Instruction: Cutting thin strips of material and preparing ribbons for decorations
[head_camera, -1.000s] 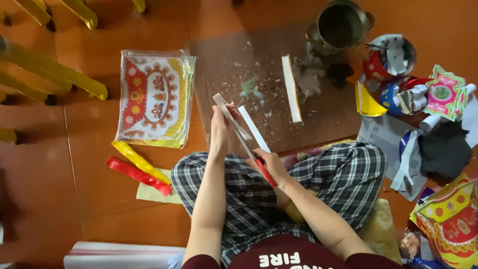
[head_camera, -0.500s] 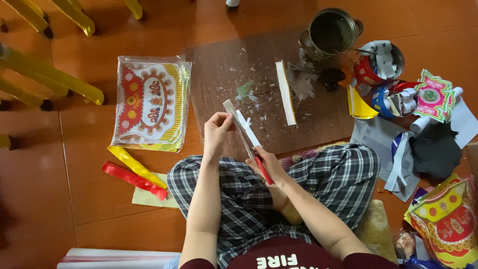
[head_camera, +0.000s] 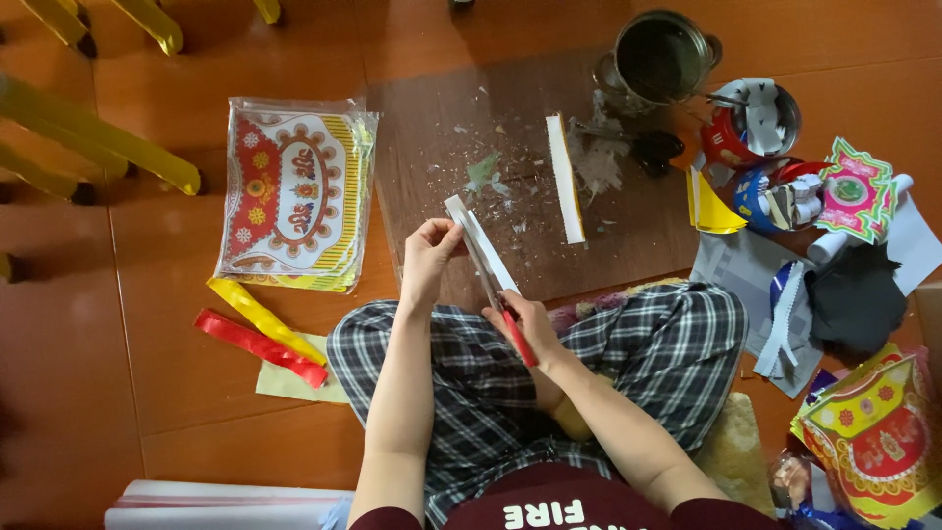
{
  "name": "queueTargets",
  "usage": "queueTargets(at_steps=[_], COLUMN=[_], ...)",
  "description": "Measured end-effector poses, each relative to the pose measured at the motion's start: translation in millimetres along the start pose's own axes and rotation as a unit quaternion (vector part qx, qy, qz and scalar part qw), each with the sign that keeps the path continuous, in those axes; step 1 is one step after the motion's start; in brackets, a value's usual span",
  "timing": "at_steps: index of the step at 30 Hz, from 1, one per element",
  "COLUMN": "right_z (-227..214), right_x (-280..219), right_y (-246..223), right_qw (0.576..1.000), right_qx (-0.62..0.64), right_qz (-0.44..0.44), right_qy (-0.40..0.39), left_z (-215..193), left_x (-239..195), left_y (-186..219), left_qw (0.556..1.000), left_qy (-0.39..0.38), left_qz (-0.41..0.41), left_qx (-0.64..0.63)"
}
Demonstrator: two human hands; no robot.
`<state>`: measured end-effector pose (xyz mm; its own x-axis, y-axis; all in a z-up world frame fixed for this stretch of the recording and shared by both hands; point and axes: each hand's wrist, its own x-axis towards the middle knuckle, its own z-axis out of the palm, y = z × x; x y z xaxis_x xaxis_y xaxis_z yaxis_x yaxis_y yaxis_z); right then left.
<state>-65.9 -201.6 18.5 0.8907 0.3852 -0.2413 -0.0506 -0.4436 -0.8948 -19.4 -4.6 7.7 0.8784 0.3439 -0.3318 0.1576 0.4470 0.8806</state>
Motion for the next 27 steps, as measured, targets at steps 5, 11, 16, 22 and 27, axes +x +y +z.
queueTargets(at_steps=[5, 11, 16, 22, 27], right_z=[-1, 0, 6, 8, -17], right_x=[-2, 12, 20, 14, 7], right_y=[3, 32, 27, 4, -91], right_qw=[1.000, 0.998, 0.999, 0.999, 0.896], right_qx=[0.010, 0.003, 0.027, 0.012, 0.343], right_qz=[0.002, -0.007, -0.003, 0.004, 0.266], right_qy=[-0.010, -0.057, -0.035, 0.031, 0.091], left_z=[3, 11, 13, 16, 10], left_x=[-7, -5, -5, -12, -1], left_y=[33, 11, -5, 6, -12], left_qw=[0.999, 0.999, 0.999, 0.998, 0.998], left_qy=[0.018, -0.019, -0.026, -0.028, -0.026], left_qz=[0.027, 0.000, -0.017, -0.036, -0.047], left_qx=[0.038, 0.048, 0.033, 0.038, 0.035])
